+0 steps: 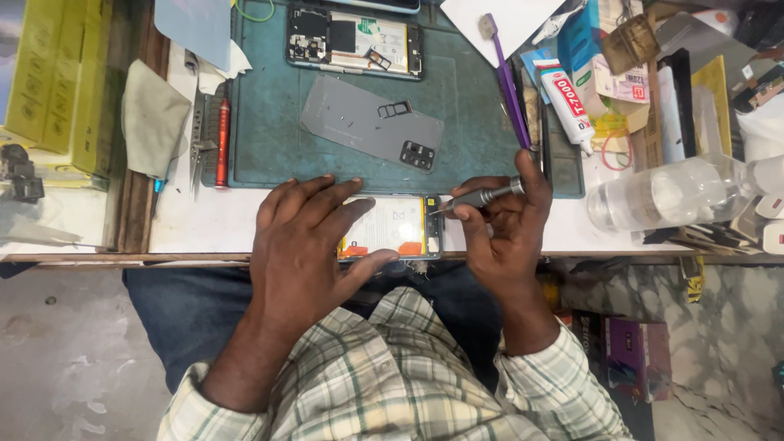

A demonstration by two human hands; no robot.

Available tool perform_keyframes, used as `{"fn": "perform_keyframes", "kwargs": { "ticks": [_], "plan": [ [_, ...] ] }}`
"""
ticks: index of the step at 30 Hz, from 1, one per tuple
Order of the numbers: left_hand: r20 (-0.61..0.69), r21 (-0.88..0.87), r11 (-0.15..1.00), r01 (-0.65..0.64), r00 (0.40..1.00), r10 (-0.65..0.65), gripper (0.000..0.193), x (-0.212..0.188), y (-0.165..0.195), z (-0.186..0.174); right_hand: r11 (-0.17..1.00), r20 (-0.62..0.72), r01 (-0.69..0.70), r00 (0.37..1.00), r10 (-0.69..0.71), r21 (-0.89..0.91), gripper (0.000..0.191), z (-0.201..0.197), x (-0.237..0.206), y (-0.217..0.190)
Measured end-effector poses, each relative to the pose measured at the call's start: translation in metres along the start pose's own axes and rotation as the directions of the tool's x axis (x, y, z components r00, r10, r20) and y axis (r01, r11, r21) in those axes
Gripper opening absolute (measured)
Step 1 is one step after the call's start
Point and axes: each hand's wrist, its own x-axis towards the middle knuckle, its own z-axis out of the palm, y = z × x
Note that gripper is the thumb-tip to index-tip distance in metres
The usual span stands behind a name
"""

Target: The person repairs a disassembled smartphone at a workbench. They press and reposition the battery and internal components by hand, then use a screwdriver to tighten screws along the phone's edge, working on the opened device while other phone parts and tools lie on the mat.

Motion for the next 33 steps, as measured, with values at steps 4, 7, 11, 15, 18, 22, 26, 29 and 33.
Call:
{"fn": "perform_keyframes", "kwargs": {
  "ticks": [4, 7, 11, 15, 18, 22, 26, 29, 33],
  "plan": [
    [-0.033, 0.002, 1.0, -0.004, 0.999, 0.004, 0.057, -0.003, 0.001, 0.0, 1.0, 0.013, -0.012, 1.0, 0.012, -0.022, 0.078, 0.0, -0.004, -0.002],
    [-0.037, 0.002, 1.0, -0.007, 0.999, 0.008, 0.056, -0.003, 0.001, 0.001, 0.993, 0.014, -0.008, 1.0, 0.01, -0.117, 0.078, 0.0, -0.004, -0.004],
    [-0.041, 0.013, 1.0, -0.01, 0.999, 0.01, 0.056, -0.003, 0.001, 0.002, 0.998, 0.088, 0.01, 0.996, -0.004, -0.066, 0.076, 0.0, 0.004, -0.011],
    [-0.042, 0.014, 1.0, -0.011, 0.999, 0.012, 0.057, -0.004, 0.0, 0.004, 0.992, 0.212, 0.062, 0.977, -0.038, -0.107, 0.068, -0.008, 0.013, -0.026],
    [-0.046, 0.017, 1.0, -0.005, 0.999, 0.006, 0.056, -0.005, 0.0, 0.005, 0.984, 0.28, 0.086, 0.959, -0.04, -0.154, 0.061, -0.012, 0.018, -0.036],
    [-0.038, 0.017, 1.0, -0.003, 0.999, 0.004, 0.056, -0.005, 0.0, 0.005, 0.937, 0.158, 0.146, 0.982, -0.1, -0.317, 0.059, -0.005, 0.027, -0.031],
    [-0.049, 0.012, 1.0, -0.011, 0.999, 0.011, 0.056, -0.005, -0.001, 0.006, 0.97, 0.202, 0.09, 0.978, -0.043, -0.227, 0.055, -0.012, 0.026, -0.037],
    [-0.055, 0.005, 1.0, -0.018, 0.998, 0.018, 0.056, -0.005, -0.001, 0.005, 0.981, 0.158, -0.015, 0.986, 0.046, -0.194, 0.052, -0.007, 0.024, -0.035],
    [-0.041, 0.004, 1.0, -0.005, 0.999, 0.005, 0.055, -0.004, 0.0, 0.005, 0.974, 0.143, -0.016, 0.989, 0.049, -0.224, 0.054, -0.013, 0.024, -0.036]
  ]
}}
